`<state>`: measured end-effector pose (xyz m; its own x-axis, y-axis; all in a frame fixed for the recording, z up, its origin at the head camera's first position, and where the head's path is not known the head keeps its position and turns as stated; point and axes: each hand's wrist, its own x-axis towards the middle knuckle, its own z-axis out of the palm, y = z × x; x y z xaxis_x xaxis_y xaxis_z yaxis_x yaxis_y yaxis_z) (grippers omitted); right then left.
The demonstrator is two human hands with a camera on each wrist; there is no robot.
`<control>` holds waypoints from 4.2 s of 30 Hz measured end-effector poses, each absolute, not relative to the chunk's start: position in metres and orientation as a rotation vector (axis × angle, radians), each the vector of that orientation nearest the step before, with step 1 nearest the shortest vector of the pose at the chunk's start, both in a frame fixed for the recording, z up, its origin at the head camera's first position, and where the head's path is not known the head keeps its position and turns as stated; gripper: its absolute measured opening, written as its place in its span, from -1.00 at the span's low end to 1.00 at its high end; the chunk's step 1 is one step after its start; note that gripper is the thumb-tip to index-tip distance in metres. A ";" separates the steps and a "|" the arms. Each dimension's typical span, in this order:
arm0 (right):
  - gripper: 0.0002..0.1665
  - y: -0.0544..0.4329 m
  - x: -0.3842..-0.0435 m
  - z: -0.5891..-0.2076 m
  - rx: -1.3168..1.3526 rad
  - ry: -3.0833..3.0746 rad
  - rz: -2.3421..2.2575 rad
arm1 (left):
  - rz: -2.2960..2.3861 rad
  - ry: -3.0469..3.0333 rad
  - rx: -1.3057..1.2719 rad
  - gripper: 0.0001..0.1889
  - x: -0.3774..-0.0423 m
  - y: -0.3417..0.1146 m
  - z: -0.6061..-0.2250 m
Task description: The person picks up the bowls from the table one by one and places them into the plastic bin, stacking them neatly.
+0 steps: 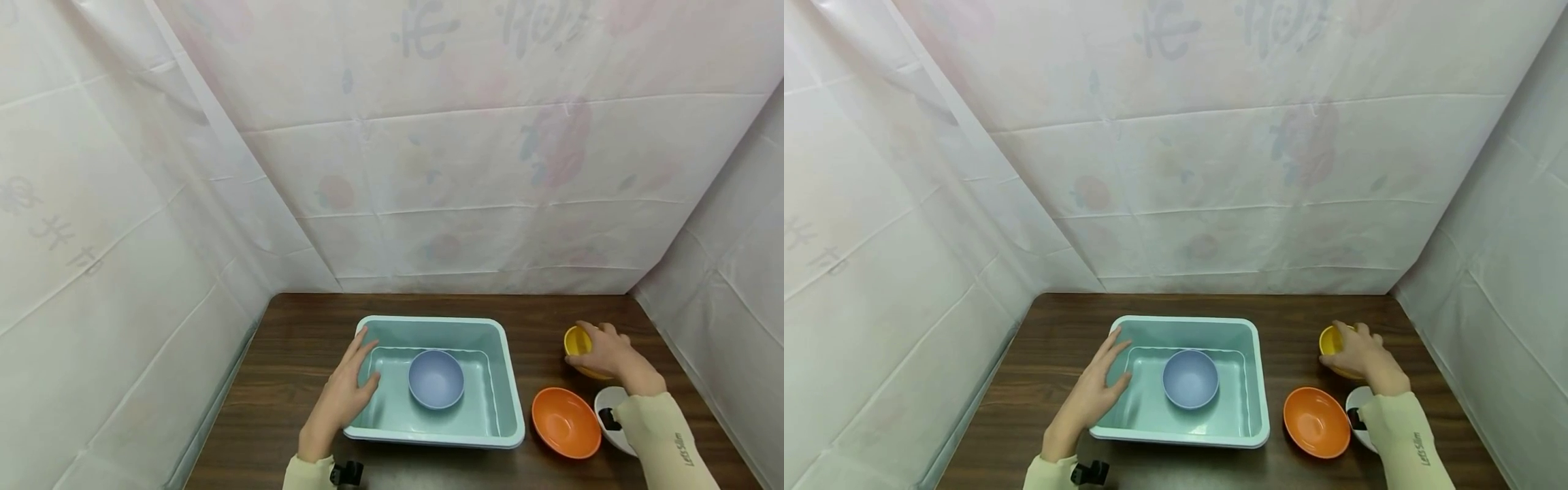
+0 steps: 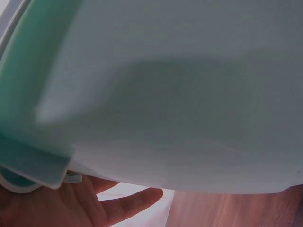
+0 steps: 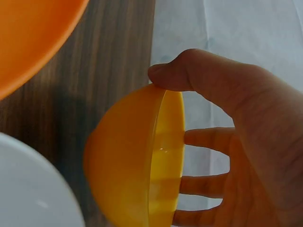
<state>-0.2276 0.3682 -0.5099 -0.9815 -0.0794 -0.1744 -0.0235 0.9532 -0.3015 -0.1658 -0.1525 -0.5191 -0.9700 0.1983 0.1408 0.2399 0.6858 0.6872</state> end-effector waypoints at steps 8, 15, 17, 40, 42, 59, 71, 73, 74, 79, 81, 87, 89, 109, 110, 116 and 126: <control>0.10 0.358 -0.224 -0.493 -0.073 2.899 -0.410 | -1.155 -2.835 -0.376 -0.38 -0.166 -0.152 -0.520; 0.11 0.343 -0.217 -0.476 -0.094 2.950 -0.402 | -1.140 -2.851 -0.376 -0.38 -0.167 -0.152 -0.518; 0.11 0.338 -0.215 -0.471 -0.096 2.968 -0.402 | -1.136 -2.855 -0.375 -0.39 -0.166 -0.153 -0.517; 0.09 0.290 -0.210 -0.422 -0.194 3.004 -0.396 | -1.101 -2.866 -0.387 -0.39 -0.166 -0.153 -0.517; 0.10 0.286 -0.210 -0.420 -0.197 2.998 -0.409 | -1.102 -2.863 -0.387 -0.39 -0.166 -0.153 -0.518; 0.07 0.258 -0.207 -0.407 -0.247 3.018 -0.411 | -1.120 -2.839 -0.388 -0.39 -0.168 -0.154 -0.521; 0.01 0.240 -0.200 -0.394 -0.298 3.057 -0.430 | -1.155 -2.826 -0.393 -0.39 -0.168 -0.153 -0.522; 0.02 0.235 -0.200 -0.394 -0.298 3.060 -0.429 | -1.158 -2.829 -0.394 -0.39 -0.168 -0.153 -0.521; 0.02 0.232 -0.201 -0.394 -0.299 3.058 -0.430 | -1.159 -2.829 -0.393 -0.39 -0.168 -0.153 -0.521; 0.03 0.221 -0.201 -0.393 -0.316 3.047 -0.459 | -1.171 -2.825 -0.391 -0.39 -0.167 -0.153 -0.521; 0.03 0.218 -0.201 -0.392 -0.328 3.054 -0.462 | -1.169 -2.823 -0.392 -0.39 -0.168 -0.153 -0.522; 0.01 0.211 -0.200 -0.389 -0.360 3.052 -0.489 | -1.161 -2.822 -0.384 -0.39 -0.167 -0.152 -0.521; 0.02 0.208 -0.200 -0.388 -0.377 3.048 -0.504 | -1.164 -2.822 -0.380 -0.40 -0.167 -0.152 -0.521; 0.04 0.170 -0.204 -0.391 -0.466 2.994 -0.580 | -1.182 -2.817 -0.387 -0.39 -0.169 -0.153 -0.522; 0.04 0.169 -0.204 -0.391 -0.472 2.986 -0.589 | -1.183 -2.816 -0.386 -0.39 -0.169 -0.153 -0.522; 0.06 0.159 -0.205 -0.395 -0.516 2.950 -0.613 | -1.199 -2.818 -0.382 -0.39 -0.167 -0.153 -0.522; 0.07 0.140 -0.206 -0.400 -0.669 2.912 -0.579 | -1.179 -2.819 -0.387 -0.39 -0.166 -0.153 -0.523</control>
